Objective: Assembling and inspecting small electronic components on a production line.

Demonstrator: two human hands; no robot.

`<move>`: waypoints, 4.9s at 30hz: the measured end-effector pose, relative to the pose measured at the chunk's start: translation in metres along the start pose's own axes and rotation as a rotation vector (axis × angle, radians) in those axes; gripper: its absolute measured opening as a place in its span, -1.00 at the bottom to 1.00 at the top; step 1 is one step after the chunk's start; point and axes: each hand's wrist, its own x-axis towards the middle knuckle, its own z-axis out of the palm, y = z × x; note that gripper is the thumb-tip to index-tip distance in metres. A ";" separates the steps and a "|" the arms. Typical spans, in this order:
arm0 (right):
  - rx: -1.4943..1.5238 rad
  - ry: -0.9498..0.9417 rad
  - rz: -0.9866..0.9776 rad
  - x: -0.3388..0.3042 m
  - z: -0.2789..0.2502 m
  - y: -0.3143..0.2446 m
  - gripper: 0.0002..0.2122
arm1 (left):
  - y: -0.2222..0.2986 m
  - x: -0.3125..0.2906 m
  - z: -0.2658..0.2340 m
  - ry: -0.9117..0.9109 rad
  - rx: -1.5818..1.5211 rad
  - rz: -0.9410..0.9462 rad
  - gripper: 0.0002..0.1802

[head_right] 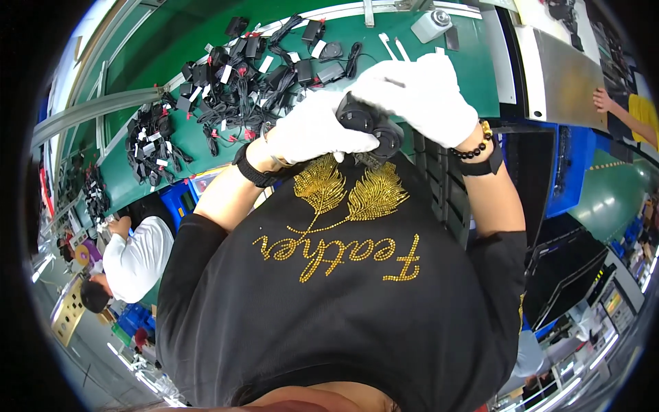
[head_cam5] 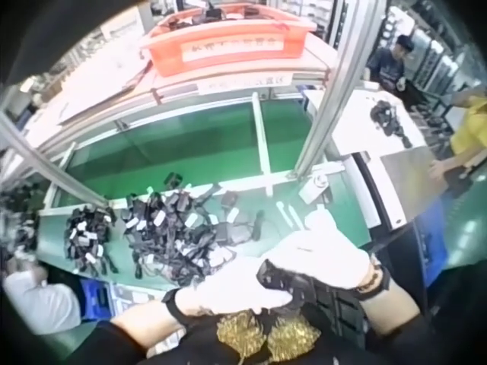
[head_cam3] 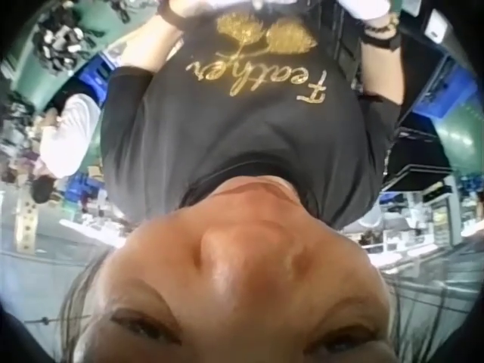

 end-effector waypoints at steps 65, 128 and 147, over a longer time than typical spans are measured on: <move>0.145 0.573 0.575 0.035 0.059 -0.060 -0.33 | -0.025 0.002 -0.005 0.533 -0.235 0.711 -0.32; 1.943 0.943 0.380 -0.094 0.007 -0.049 -0.49 | 0.094 0.107 0.095 -0.047 0.663 0.496 -0.84; 2.285 0.846 0.475 -0.124 -0.029 -0.034 -0.37 | 0.109 0.129 0.109 -0.115 0.613 0.421 -0.53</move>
